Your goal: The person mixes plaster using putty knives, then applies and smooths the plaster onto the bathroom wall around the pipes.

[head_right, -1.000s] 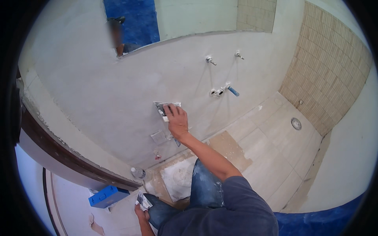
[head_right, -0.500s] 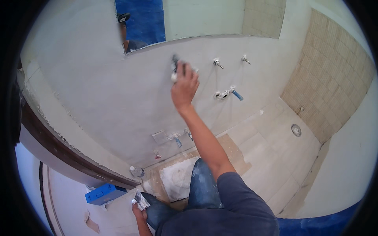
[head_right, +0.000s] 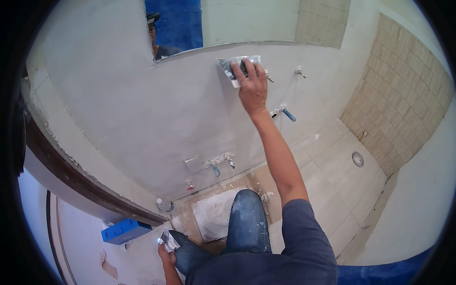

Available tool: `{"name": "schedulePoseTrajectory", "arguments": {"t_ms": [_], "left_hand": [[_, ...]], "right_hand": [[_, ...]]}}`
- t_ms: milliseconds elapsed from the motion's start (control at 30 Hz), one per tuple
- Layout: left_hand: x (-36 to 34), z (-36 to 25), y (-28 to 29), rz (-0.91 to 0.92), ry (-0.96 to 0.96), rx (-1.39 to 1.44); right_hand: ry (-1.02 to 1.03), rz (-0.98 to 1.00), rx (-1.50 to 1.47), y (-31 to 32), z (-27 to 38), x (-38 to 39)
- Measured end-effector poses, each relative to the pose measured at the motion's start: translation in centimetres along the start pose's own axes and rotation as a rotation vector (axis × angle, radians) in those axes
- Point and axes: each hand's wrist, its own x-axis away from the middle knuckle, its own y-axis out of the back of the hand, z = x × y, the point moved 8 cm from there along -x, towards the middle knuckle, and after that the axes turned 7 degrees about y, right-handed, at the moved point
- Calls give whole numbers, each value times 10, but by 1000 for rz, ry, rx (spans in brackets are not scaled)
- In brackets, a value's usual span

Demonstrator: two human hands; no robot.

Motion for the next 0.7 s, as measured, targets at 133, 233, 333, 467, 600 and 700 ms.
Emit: {"name": "schedulePoseTrajectory", "arguments": {"t_ms": [133,233,333,467,600,700], "left_hand": [[9,-2,-6,-16,-10,0],[14,-6,-12,-8,-6,-15],[13,-8,-15,9,2,-56],[8,-6,-21,17,31,-128],[9,-6,-12,-33,30,-138],[9,-4,-14,-96,48,-102]], "right_hand": [[62,104,-21,-19,-13,19],[43,121,-64,-28,-3,57],[-2,173,-32,-38,6,112],[-55,247,-51,-48,30,198],[-152,448,-192,-39,61,238],[-556,314,-307,-25,29,239]]}}
